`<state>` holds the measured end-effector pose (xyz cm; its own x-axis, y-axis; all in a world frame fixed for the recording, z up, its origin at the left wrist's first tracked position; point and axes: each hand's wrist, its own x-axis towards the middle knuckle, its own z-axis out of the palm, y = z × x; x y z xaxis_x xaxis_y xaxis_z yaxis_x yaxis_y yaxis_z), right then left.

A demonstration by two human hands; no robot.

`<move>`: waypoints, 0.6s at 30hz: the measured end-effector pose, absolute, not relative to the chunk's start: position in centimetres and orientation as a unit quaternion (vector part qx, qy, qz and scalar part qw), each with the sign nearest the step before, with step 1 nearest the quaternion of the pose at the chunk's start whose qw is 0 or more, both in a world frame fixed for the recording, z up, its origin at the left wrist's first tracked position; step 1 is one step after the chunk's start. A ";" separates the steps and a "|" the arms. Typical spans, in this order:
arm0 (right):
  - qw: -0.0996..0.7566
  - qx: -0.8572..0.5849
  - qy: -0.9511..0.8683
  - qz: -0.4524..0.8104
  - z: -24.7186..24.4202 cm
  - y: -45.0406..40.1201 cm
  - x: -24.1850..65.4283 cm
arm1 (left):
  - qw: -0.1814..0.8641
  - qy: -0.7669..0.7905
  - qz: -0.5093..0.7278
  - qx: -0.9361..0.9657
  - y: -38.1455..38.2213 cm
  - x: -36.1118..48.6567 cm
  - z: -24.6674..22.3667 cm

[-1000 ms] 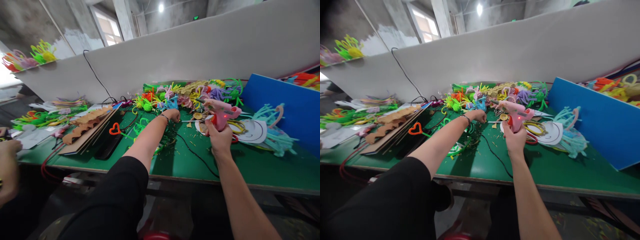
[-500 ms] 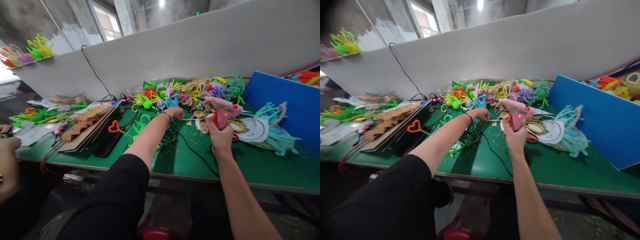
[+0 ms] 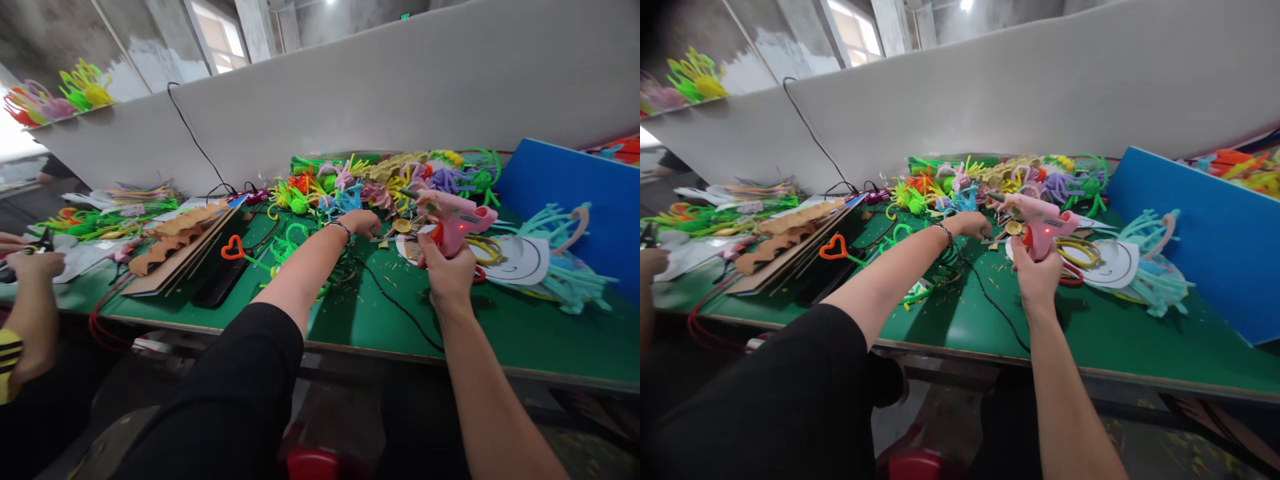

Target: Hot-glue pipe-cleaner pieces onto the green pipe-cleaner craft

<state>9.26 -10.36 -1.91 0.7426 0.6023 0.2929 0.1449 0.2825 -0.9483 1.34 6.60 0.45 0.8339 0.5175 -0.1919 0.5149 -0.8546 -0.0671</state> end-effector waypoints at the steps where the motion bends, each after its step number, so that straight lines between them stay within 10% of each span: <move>1: 0.732 -0.579 -0.325 0.156 -1.9 -10.4 9.3 | 0.011 -0.266 0.099 -0.959 6.5 1.4 0.4; 18: 0.737 -0.578 -0.309 0.164 -1.9 -10.2 9.1 | 0.043 -0.236 0.089 -0.967 5.5 1.9 0.5</move>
<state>9.13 -10.17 -1.95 0.7547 0.5997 0.2661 0.1156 0.2777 -0.9537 1.85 5.52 0.54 0.8728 0.4636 -0.1525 0.4483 -0.8851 -0.1248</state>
